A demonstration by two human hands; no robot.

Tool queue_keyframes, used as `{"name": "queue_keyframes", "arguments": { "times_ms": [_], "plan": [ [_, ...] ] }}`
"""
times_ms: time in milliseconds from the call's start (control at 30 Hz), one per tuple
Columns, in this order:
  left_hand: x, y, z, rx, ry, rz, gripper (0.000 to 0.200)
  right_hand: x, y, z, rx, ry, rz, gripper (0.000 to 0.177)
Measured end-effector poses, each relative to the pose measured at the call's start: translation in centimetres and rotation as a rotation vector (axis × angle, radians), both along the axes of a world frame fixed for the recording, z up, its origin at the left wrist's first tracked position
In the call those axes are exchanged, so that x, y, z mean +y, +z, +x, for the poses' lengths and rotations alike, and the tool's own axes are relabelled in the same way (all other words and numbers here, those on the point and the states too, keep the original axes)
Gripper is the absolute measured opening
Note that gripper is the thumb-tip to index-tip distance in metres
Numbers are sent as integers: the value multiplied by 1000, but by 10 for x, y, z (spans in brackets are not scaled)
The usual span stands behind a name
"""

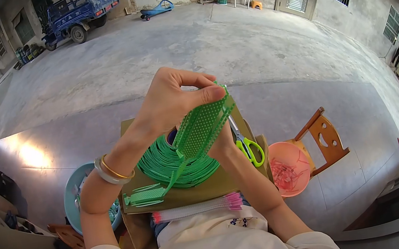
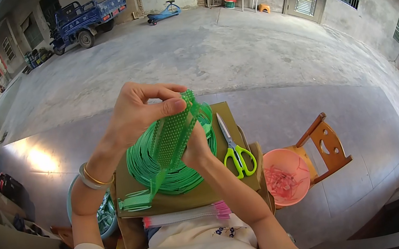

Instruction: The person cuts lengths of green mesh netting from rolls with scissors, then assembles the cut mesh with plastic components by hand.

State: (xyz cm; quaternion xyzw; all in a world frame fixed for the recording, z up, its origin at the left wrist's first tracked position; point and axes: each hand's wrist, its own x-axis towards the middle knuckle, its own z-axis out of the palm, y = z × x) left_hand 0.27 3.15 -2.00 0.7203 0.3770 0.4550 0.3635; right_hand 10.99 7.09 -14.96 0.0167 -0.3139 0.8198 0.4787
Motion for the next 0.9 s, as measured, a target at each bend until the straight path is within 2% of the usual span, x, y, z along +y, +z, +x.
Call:
{"name": "queue_keyframes", "arguments": {
  "times_ms": [33, 100, 233, 333, 433, 500, 567, 600, 633, 700, 800, 900],
  "plan": [
    [5, -5, 0, 0, 44, 21, 21, -14, 14, -3, -1, -45, -41, 57],
    [11, -10, 0, -1, 132, 61, 20, -29, 38, 1, 39, 9, -36, 63],
    [7, -7, -4, -35, 177, -149, 21, -34, 41, 5, 5, 48, 40, 72],
    [6, -9, -6, -46, 178, -187, 22, -36, 39, 4, -66, 66, 78, 55],
    [10, -18, -9, -74, 121, -232, 31, -31, 35, 4, -214, 106, 116, 30],
    [9, -24, -14, -150, 1, -254, 45, -29, 39, 11, -164, 101, 3, 21],
    [10, -46, -18, -307, -154, -381, 58, -23, 45, 22, -143, 53, -69, 14],
    [7, -58, -20, -385, -233, -444, 64, -14, 42, 27, -29, 26, -118, 12],
    [0, -67, -22, -421, -333, -617, 66, -2, 37, 32, 87, -4, -167, 11],
    [-21, -62, -28, -177, -491, -832, 53, 17, 33, 49, 233, -6, -169, 10],
    [-36, -79, -46, 5, -509, -890, 38, 31, 32, 75, 344, -36, -175, 10],
    [-46, -72, -65, -75, -445, -903, 26, 35, 31, 88, 386, -73, -202, 11]
  ]
}}
